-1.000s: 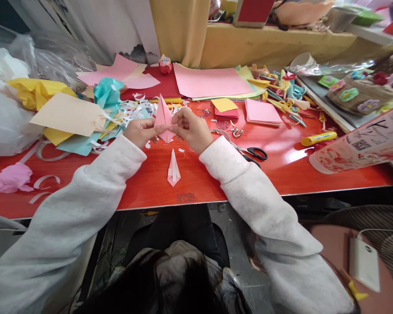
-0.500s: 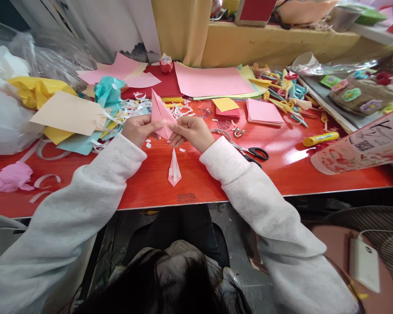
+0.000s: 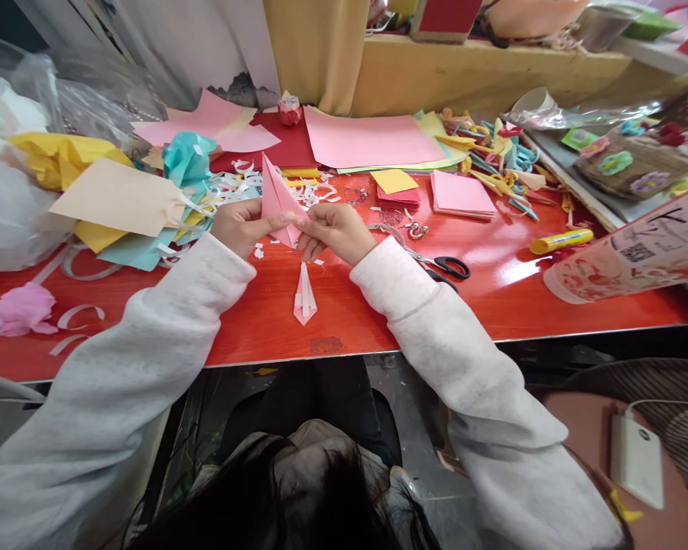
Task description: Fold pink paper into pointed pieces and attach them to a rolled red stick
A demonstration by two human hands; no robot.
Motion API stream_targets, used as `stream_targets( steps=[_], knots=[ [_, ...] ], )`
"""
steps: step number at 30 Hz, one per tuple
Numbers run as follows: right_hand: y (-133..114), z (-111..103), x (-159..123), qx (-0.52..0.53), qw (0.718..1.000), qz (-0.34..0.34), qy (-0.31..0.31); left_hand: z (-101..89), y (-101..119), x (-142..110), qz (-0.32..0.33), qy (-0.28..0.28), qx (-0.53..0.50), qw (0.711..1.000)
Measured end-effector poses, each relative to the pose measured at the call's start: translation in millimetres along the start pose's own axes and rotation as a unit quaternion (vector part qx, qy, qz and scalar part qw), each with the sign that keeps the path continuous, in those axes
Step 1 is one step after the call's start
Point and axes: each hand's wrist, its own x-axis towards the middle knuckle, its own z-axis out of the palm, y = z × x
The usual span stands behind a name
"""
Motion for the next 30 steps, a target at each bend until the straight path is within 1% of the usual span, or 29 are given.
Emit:
stream_targets(
  steps=[3,5,7,10,12,16,18,21,24,27,30],
  knots=[
    [0.5,0.5,-0.3,0.047,0.999,0.002,-0.027,0.4,1.7,-1.4,0.007,-0.008,-0.040,0.999],
    [0.4,1.4,-0.8,0.073,0.997,0.002,-0.022,0.7,2.6,-1.9,0.004,-0.005,-0.072,0.997],
    [0.0,2.8,-1.4,0.084,0.996,0.013,-0.009,0.3,3.5,-2.2,0.003,0.011,-0.092,0.996],
    [-0.4,6.1,-2.0,0.069,0.996,0.049,-0.013,-1.6,5.2,-2.3,0.007,0.039,-0.086,0.996],
    [-0.5,8.6,-2.3,0.056,0.996,0.065,-0.018,-2.7,6.4,-2.4,0.005,0.038,-0.073,0.997],
    [-0.2,10.4,-1.8,0.047,0.998,0.047,-0.002,-1.7,7.2,-3.0,-0.005,0.040,-0.076,0.996],
    [0.4,9.0,-0.9,0.042,0.998,0.036,-0.010,-0.1,6.3,-3.2,-0.017,0.046,-0.084,0.995],
    [1.5,5.6,0.4,0.038,0.997,0.045,-0.042,1.9,4.4,-3.1,-0.037,0.048,-0.082,0.995],
    [0.9,3.7,0.2,0.030,0.996,0.054,-0.060,2.6,4.7,-3.1,-0.043,0.054,-0.090,0.994],
    [-1.5,3.6,-0.6,0.020,0.996,0.055,-0.063,2.1,7.2,-4.1,-0.049,0.057,-0.099,0.992],
    [-3.6,3.9,-1.1,0.014,0.997,0.054,-0.050,1.9,6.8,-4.1,-0.052,0.056,-0.112,0.991]
  ],
)
